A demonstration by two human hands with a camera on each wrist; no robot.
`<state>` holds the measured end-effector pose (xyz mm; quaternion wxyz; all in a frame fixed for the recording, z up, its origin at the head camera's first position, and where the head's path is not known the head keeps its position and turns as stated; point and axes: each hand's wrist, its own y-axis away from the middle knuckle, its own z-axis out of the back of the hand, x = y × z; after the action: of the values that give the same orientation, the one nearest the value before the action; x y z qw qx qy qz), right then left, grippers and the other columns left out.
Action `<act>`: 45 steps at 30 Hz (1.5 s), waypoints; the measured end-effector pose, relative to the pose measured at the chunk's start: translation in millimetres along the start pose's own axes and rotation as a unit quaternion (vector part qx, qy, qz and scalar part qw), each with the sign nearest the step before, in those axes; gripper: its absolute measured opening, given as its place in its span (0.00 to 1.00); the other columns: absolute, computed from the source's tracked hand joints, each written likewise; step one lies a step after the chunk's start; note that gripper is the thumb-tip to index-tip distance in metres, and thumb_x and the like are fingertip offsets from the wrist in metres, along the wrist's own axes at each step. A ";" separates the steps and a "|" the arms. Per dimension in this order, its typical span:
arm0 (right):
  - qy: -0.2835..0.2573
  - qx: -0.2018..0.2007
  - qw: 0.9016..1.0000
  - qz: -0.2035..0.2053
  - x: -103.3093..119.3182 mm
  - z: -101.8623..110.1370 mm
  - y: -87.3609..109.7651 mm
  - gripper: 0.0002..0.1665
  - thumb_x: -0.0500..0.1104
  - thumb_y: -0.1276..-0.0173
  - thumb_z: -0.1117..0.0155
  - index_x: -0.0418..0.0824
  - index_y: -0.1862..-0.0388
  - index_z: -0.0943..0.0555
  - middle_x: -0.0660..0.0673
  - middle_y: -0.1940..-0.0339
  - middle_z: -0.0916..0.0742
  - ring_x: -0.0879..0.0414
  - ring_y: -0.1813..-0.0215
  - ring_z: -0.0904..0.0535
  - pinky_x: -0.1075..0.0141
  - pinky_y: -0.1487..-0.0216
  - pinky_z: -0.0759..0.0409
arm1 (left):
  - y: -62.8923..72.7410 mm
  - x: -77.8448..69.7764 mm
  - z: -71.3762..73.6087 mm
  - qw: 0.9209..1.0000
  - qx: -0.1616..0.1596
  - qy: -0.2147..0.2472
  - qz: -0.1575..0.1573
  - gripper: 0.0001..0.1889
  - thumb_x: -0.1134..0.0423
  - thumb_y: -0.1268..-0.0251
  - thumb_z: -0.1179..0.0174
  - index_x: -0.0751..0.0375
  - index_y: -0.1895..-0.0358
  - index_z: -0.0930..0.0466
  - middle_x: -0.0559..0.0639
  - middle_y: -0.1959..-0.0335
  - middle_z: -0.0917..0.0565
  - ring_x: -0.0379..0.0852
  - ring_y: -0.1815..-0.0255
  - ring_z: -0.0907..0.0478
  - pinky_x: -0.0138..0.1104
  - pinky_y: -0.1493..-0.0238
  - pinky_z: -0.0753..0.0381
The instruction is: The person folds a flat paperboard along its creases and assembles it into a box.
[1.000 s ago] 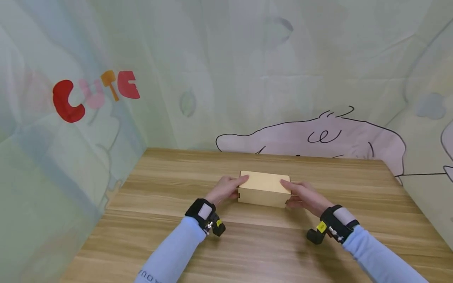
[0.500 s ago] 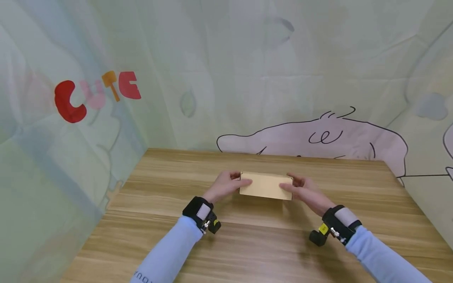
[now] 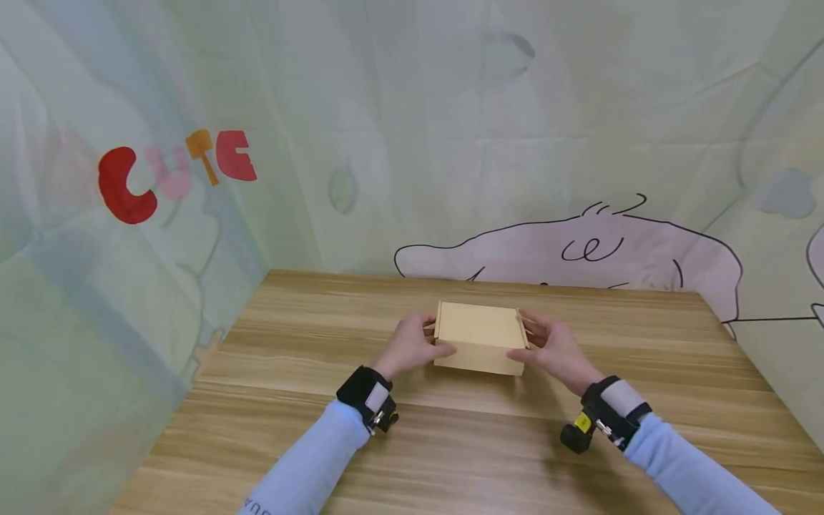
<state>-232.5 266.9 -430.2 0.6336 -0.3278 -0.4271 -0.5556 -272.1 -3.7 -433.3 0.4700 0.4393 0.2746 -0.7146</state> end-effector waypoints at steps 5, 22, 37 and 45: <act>0.018 -0.003 1.000 -0.015 -1.0 -4.6 -0.7 0.57 0.34 0.41 0.25 0.32 0.19 0.48 0.22 0.24 0.38 0.26 0.24 0.38 0.41 0.28 0.32 | 1.2 7.4 -5.5 1.000 -0.007 -0.028 0.004 0.33 0.65 0.45 0.25 0.72 0.36 0.26 0.66 0.39 0.19 0.60 0.38 0.19 0.44 0.38 0.18; 0.062 0.001 0.997 -0.038 -3.5 -12.5 -0.9 0.56 0.29 0.43 0.25 0.32 0.20 0.46 0.21 0.22 0.40 0.25 0.25 0.38 0.41 0.29 0.31 | 4.4 16.0 -18.5 0.999 -0.029 -0.041 0.013 0.37 0.69 0.48 0.25 0.70 0.34 0.32 0.68 0.37 0.22 0.60 0.38 0.19 0.44 0.41 0.16; 0.083 0.002 0.996 -0.042 -2.6 -11.1 -0.3 0.56 0.32 0.42 0.24 0.31 0.21 0.45 0.20 0.24 0.38 0.23 0.26 0.37 0.38 0.32 0.28 | 3.4 13.6 -18.5 0.999 -0.030 -0.033 0.030 0.38 0.69 0.48 0.24 0.70 0.34 0.33 0.67 0.36 0.23 0.61 0.38 0.19 0.45 0.40 0.17; 0.077 -0.014 0.996 -0.034 -7.4 1.9 1.8 0.48 0.53 0.26 0.38 0.33 0.19 0.48 0.24 0.21 0.41 0.25 0.23 0.42 0.35 0.28 0.34 | 3.2 13.2 -3.9 0.998 -0.035 -0.049 0.032 0.42 0.51 0.38 0.29 0.68 0.27 0.38 0.65 0.27 0.31 0.63 0.32 0.25 0.51 0.34 0.22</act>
<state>-231.3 272.0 -436.0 0.6408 -0.2779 -0.3800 -0.6064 -270.0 -7.6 -446.8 0.5204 0.3955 0.2618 -0.7100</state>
